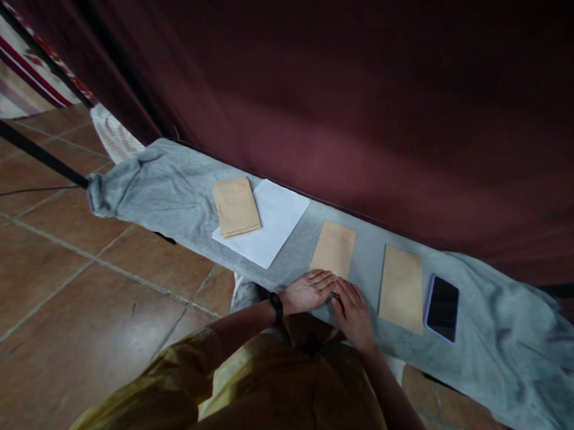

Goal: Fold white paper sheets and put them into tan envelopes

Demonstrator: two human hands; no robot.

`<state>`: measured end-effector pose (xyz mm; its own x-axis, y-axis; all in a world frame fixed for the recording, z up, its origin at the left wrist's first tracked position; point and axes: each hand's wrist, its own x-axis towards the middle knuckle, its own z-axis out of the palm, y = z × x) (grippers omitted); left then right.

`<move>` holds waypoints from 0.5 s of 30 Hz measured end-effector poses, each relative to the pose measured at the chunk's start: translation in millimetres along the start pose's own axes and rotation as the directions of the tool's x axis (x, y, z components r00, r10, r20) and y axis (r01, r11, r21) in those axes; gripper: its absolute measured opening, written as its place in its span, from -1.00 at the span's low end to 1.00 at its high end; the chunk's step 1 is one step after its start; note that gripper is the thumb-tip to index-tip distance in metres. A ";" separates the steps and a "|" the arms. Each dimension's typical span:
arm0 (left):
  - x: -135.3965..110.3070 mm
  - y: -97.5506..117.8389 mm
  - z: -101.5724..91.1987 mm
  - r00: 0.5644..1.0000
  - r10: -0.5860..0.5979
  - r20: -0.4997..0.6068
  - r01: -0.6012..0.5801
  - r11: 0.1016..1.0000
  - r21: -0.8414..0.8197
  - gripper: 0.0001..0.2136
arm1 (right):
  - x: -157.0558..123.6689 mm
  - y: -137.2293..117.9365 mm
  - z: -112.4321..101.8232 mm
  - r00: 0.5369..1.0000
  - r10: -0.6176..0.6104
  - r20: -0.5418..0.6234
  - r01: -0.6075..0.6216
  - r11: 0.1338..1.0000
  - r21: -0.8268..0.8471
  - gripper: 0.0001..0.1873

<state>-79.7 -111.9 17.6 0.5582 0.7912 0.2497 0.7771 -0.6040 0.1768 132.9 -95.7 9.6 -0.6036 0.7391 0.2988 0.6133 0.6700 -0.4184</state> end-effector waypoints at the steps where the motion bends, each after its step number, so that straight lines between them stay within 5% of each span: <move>1: 0.0 0.0 -0.2 1.000 0.005 0.003 -0.005 1.000 0.003 -0.65 | -2.4 -1.3 -0.2 1.000 0.004 -0.007 -0.004 1.000 0.002 -0.52; 15: -1.6 -2.3 -2.5 0.999 -0.021 0.043 0.023 0.998 -0.052 -0.62 | -0.2 0.6 8.4 0.989 0.123 -0.086 -0.117 0.991 0.067 -0.67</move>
<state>-83.1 -112.0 19.2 0.5537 0.8072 0.2045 0.7737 -0.5895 0.2322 129.0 -96.0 2.1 -0.4776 0.8189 0.3181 0.6441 0.5727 -0.5071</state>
